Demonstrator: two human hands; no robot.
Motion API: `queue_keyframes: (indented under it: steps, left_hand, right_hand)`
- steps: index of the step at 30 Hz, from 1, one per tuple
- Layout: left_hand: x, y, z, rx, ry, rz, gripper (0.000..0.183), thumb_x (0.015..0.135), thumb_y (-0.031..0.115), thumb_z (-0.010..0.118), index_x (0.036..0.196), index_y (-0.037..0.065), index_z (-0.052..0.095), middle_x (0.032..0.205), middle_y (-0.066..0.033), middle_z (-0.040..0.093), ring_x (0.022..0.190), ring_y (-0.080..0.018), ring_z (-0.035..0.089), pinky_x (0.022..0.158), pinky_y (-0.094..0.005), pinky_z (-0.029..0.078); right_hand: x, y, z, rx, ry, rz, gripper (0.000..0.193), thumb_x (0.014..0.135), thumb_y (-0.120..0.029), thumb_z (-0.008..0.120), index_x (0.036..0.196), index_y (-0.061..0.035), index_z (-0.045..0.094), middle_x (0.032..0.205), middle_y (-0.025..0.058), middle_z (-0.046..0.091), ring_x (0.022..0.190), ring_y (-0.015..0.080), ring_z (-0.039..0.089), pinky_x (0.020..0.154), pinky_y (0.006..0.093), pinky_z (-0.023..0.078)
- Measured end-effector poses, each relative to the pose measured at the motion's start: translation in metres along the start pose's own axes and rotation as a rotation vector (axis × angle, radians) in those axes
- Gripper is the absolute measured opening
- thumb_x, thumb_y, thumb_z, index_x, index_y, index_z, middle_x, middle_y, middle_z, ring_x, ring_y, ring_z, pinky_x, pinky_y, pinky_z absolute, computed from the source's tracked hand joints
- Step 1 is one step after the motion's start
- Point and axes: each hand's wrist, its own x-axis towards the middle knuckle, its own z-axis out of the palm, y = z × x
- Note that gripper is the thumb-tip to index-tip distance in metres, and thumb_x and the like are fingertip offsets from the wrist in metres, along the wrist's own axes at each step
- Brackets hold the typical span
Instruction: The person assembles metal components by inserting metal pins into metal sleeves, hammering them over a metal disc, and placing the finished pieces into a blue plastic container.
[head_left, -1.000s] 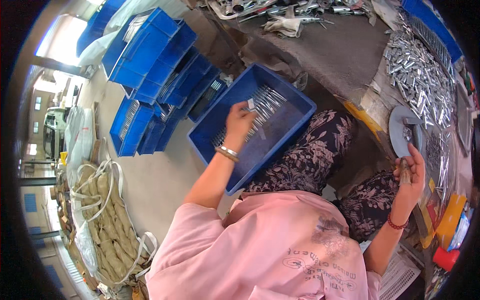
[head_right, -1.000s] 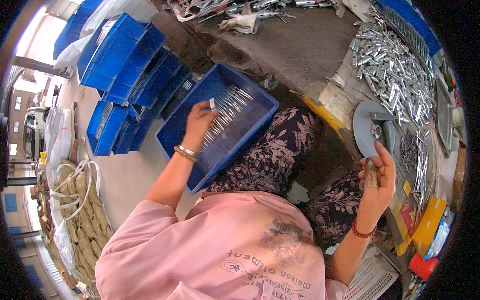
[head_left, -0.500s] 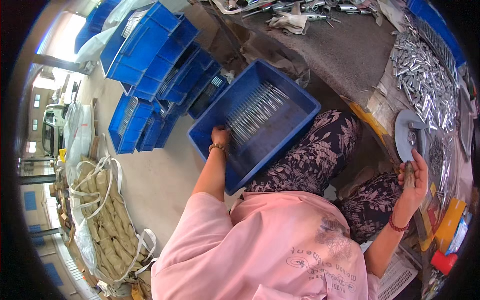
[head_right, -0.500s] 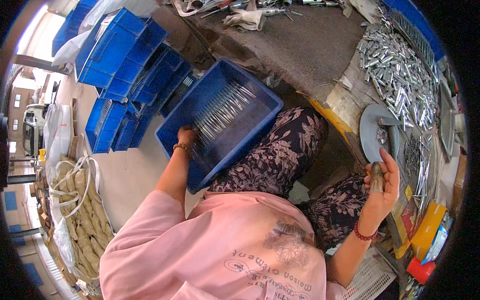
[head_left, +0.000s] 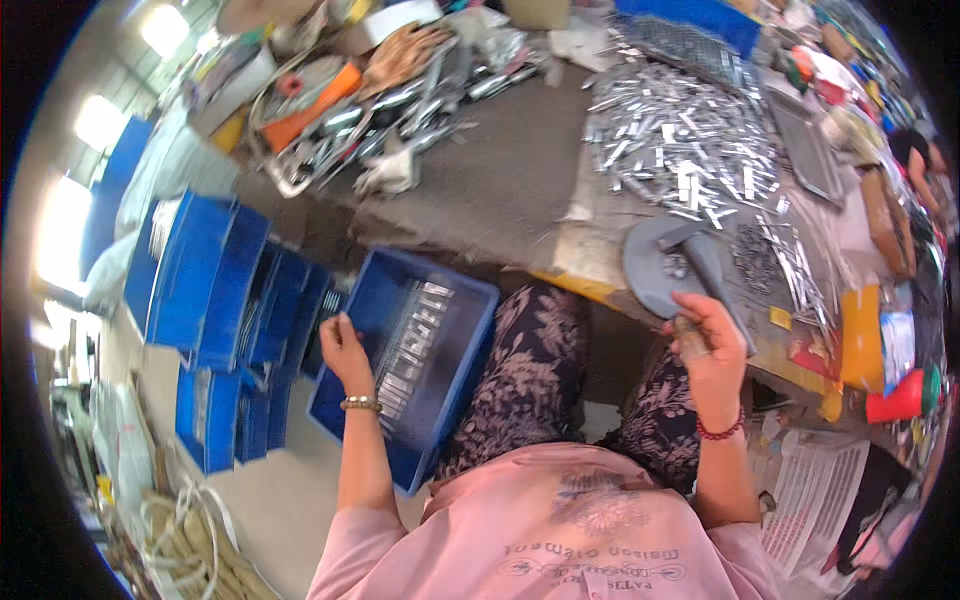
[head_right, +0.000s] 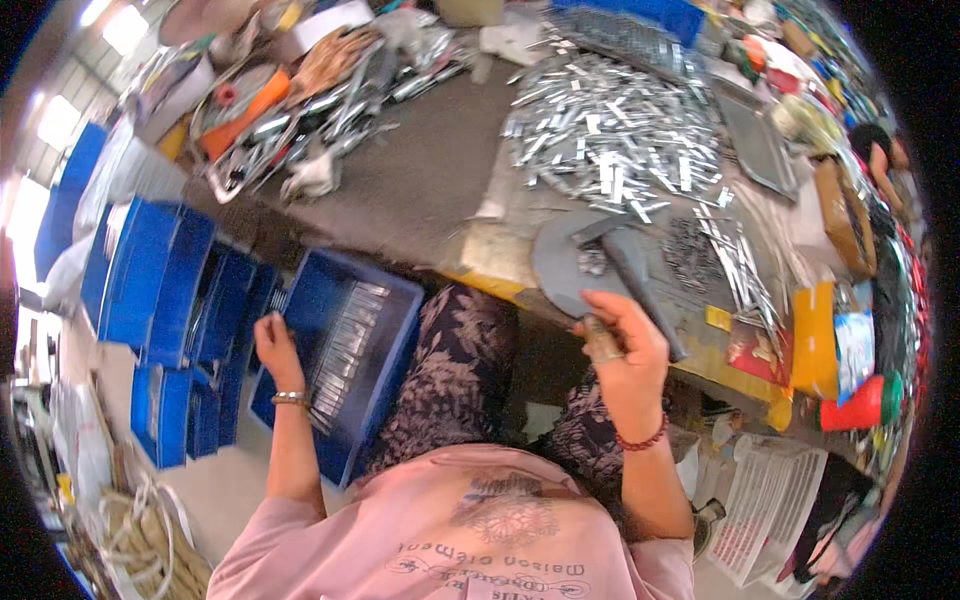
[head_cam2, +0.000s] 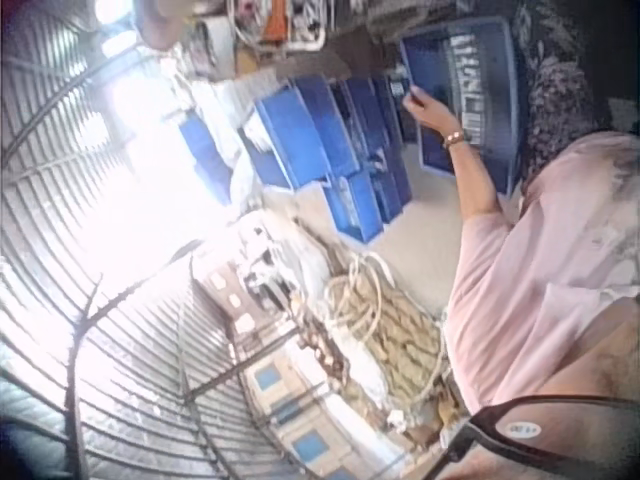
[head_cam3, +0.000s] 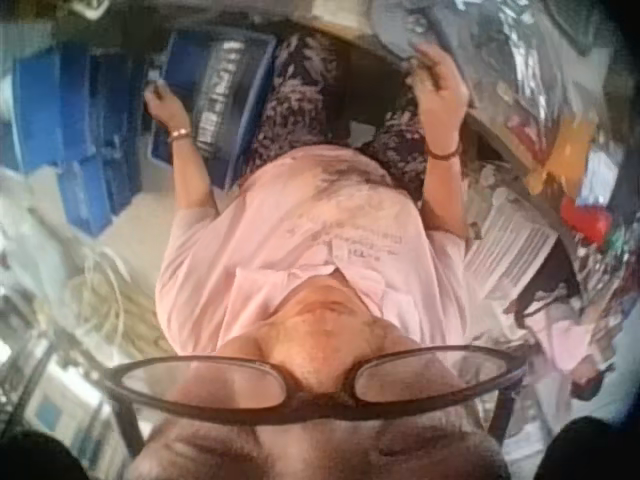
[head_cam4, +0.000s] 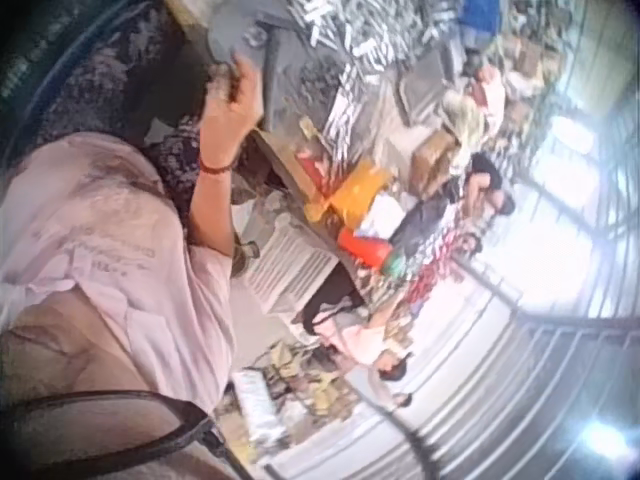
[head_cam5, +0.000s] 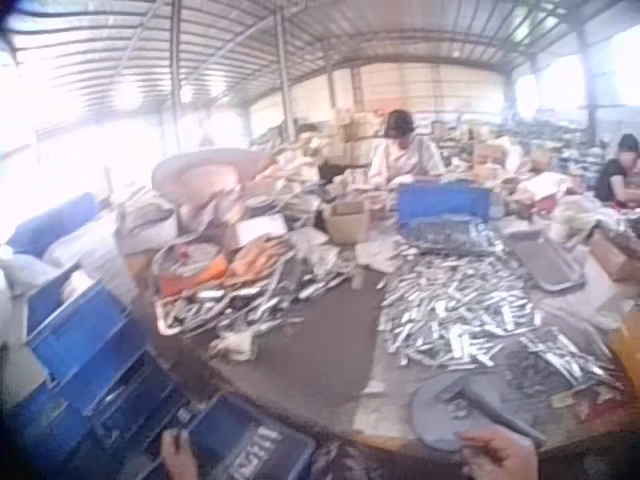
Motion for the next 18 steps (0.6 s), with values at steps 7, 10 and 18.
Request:
queue_keyframes:
  steps: [7,10,18]
  left_hand:
    - [-0.026,0.25,0.12,-0.192,-0.619,0.588,0.021,0.102,0.015,0.072,0.12,0.003,0.07,0.097,-0.001,0.07,0.078,-0.0092,0.062,0.069,-0.0257,0.05]
    - [-0.05,0.298,0.169,-0.185,-0.795,0.577,0.03,0.097,0.014,0.076,0.124,0.003,0.069,0.1,-0.0042,0.071,0.082,-0.0129,0.065,0.074,-0.0298,0.053]
    - [-0.067,0.317,0.249,0.303,-0.867,0.747,0.049,0.087,0.027,0.083,0.127,0.008,0.062,0.107,-0.0138,0.073,0.095,-0.0342,0.072,0.081,-0.0468,0.055]
  right_hand:
    - [0.001,-0.006,0.005,-0.012,0.034,-0.021,0.036,0.093,0.013,0.064,0.126,-0.001,0.072,0.108,0.0065,0.075,0.092,0.0112,0.071,0.078,0.0267,0.056]
    - [0.001,0.0,0.004,-0.025,0.029,-0.073,0.036,0.091,0.012,0.067,0.124,-0.0018,0.073,0.109,0.009,0.076,0.095,0.0148,0.072,0.081,0.0281,0.057]
    - [0.003,-0.002,0.003,-0.19,0.09,-0.291,0.03,0.089,0.001,0.071,0.119,-0.0028,0.074,0.113,0.0161,0.076,0.102,0.0314,0.075,0.091,0.039,0.059]
